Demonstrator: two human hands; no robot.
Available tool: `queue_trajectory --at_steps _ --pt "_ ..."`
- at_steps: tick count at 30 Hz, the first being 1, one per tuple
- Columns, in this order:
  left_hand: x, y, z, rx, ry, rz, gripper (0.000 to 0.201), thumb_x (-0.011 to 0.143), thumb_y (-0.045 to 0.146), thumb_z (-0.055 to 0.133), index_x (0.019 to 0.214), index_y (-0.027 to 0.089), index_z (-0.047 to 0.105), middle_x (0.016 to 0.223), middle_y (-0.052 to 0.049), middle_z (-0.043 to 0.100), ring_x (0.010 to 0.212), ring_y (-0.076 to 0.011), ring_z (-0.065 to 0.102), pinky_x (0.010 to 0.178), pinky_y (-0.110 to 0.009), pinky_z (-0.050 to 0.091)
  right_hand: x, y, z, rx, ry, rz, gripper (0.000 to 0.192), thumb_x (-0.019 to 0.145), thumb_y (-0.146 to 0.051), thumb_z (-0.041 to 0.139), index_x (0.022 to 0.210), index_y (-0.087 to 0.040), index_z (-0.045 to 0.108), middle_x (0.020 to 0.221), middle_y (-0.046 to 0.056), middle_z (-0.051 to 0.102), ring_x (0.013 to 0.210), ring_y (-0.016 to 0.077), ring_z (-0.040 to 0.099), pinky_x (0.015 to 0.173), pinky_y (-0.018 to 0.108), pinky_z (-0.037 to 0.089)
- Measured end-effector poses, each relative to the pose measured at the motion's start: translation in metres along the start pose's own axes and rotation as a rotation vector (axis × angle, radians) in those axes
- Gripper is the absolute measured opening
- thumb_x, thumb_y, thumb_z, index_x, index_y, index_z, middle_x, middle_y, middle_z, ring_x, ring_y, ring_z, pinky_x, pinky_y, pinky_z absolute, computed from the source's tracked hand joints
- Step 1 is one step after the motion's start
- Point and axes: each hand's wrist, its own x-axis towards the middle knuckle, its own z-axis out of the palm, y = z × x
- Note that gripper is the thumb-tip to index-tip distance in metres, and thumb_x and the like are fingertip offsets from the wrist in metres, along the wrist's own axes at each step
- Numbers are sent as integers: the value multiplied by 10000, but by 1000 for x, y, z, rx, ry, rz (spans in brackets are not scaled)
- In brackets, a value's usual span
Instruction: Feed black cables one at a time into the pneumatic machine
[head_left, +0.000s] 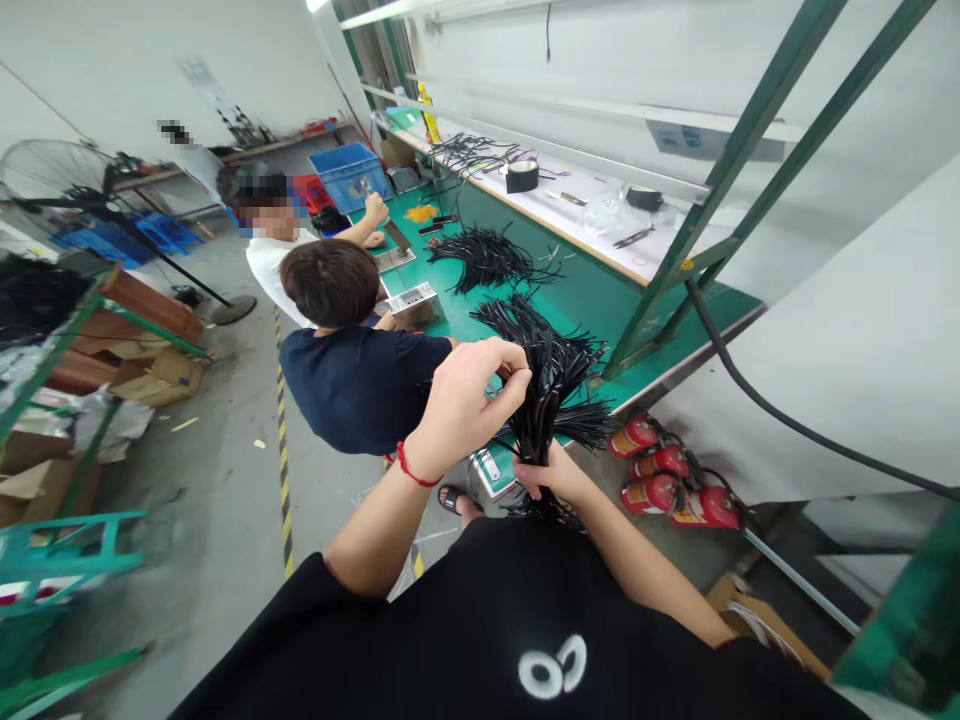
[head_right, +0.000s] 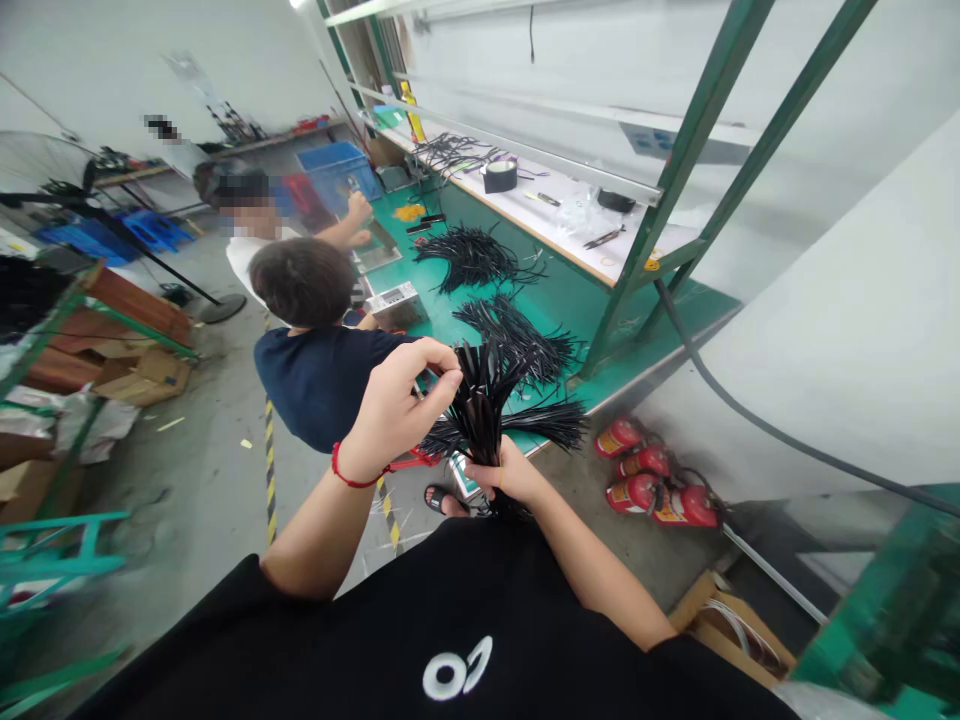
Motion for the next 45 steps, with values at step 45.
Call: queue_trajectory --at_steps 45 --pt "15 0 26 -102 141 74 156 1020 110 645 951 226 565 1175 -88 677 1097 -237 662 957 -423 533 27 31 -29 590 -616 -85 456 793 -421 868 608 -200 515 375 -65 509 262 57 402 317 140 400"
